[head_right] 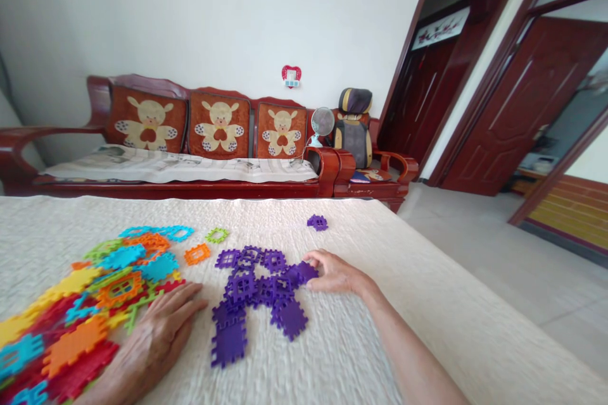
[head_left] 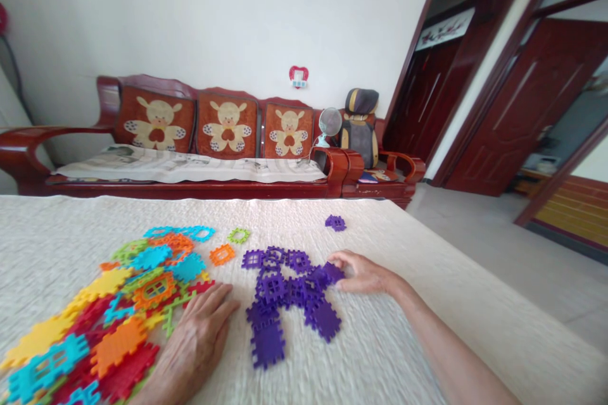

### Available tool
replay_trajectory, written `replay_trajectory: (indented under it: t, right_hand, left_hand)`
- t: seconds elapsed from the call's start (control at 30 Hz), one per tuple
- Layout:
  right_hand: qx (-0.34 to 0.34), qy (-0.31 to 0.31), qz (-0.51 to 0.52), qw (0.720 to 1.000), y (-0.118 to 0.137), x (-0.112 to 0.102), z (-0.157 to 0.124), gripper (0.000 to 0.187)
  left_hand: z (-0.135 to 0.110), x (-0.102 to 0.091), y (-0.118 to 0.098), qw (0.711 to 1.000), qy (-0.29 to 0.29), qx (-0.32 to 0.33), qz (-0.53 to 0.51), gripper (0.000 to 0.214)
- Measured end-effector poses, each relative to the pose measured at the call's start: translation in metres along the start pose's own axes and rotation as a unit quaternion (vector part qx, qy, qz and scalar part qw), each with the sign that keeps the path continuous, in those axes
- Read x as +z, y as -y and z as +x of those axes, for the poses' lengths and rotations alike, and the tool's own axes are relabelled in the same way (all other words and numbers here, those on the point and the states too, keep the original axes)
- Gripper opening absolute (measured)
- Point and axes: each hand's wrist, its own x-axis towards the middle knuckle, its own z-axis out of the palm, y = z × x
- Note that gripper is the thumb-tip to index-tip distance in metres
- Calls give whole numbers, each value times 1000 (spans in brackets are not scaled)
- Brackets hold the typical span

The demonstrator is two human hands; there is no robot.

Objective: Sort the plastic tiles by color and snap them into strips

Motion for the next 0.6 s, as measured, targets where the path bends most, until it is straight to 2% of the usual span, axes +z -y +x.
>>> replay_trajectory:
  t: [0.07, 0.1, 0.17, 0.23, 0.3, 0.4, 0.5, 0.6]
  right_hand:
    - [17, -34, 67, 997, -8, -7, 7, 53]
    - [27, -75, 88, 993, -13, -10, 14, 53]
    - [60, -199, 94, 974, -24, -12, 32, 50]
    - [91, -318, 73, 941, -38, -9, 53, 49]
    - [112, -392, 40, 912, -52, -2, 71, 49]
    - [118, -434, -14, 893, -70, 9, 86, 49]
    - [107, -428, -58, 895, -80, 15, 88, 50]
    - [123, -424, -79, 894, -84, 16, 88, 53]
  left_hand:
    - [-1, 1, 1, 1000, -1, 3, 2, 32]
    - [-1, 2, 1, 1000, -2, 5, 3, 32]
    - [-3, 3, 2, 1000, -6, 4, 5, 32]
    - [-5, 5, 3, 1000, -9, 0, 7, 32]
    - [-6, 7, 4, 1000, -10, -1, 6, 32]
    - [-6, 9, 4, 1000, -11, -1, 0, 32]
    - [-6, 9, 4, 1000, -15, -6, -2, 32]
    - [-6, 8, 4, 1000, -15, 0, 1, 31]
